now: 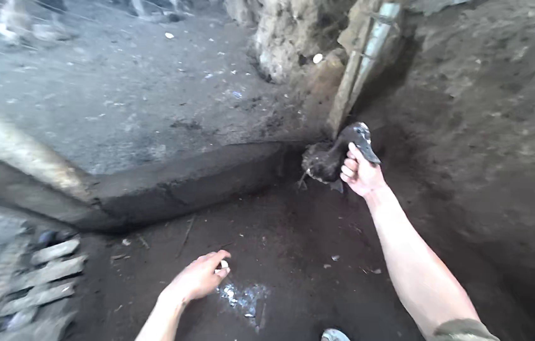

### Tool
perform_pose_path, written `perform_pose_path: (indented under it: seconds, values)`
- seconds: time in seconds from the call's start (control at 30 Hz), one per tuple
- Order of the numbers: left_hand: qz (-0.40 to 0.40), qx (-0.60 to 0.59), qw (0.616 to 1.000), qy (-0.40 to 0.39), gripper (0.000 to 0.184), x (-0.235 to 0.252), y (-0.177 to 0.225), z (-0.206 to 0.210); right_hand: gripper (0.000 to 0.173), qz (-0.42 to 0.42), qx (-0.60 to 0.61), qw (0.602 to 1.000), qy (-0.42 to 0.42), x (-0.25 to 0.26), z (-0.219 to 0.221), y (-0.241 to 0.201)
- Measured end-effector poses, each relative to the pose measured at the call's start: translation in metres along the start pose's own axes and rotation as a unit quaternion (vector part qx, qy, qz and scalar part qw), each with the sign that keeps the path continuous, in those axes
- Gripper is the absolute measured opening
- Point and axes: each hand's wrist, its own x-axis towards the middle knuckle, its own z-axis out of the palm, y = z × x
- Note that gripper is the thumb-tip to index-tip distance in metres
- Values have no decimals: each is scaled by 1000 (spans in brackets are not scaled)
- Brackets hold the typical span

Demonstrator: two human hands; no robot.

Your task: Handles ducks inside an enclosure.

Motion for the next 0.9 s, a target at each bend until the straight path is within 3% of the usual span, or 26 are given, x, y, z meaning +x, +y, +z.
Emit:
perform_pose_path:
  seconds: [0.17,0.3,0.47,0.57,0.63,0.73,0.83,0.9]
  values:
    - [-7,13,1000,-5,46,2,0,1,32,83,-41,996,8,7,20,40]
    - [0,4,1000,1,46,4,3,2,20,118,-127,984,-31,-7,53,69]
    - [4,23,999,-23,47,10,5,9,34,105,-406,899,-129,-27,77,140]
    - [5,27,999,-26,47,11,8,9,35,87,-496,848,-164,-27,67,154]
    - [7,26,999,-24,47,12,10,10,36,83,-511,840,-160,-24,49,149]
    - [6,26,1000,-10,46,10,7,8,37,97,-440,887,-101,-19,35,114]
    - [3,11,1000,0,46,6,5,10,22,140,-191,971,-18,-13,31,63]
    - [7,8,1000,4,46,8,1,12,26,127,-59,990,22,-7,26,31]
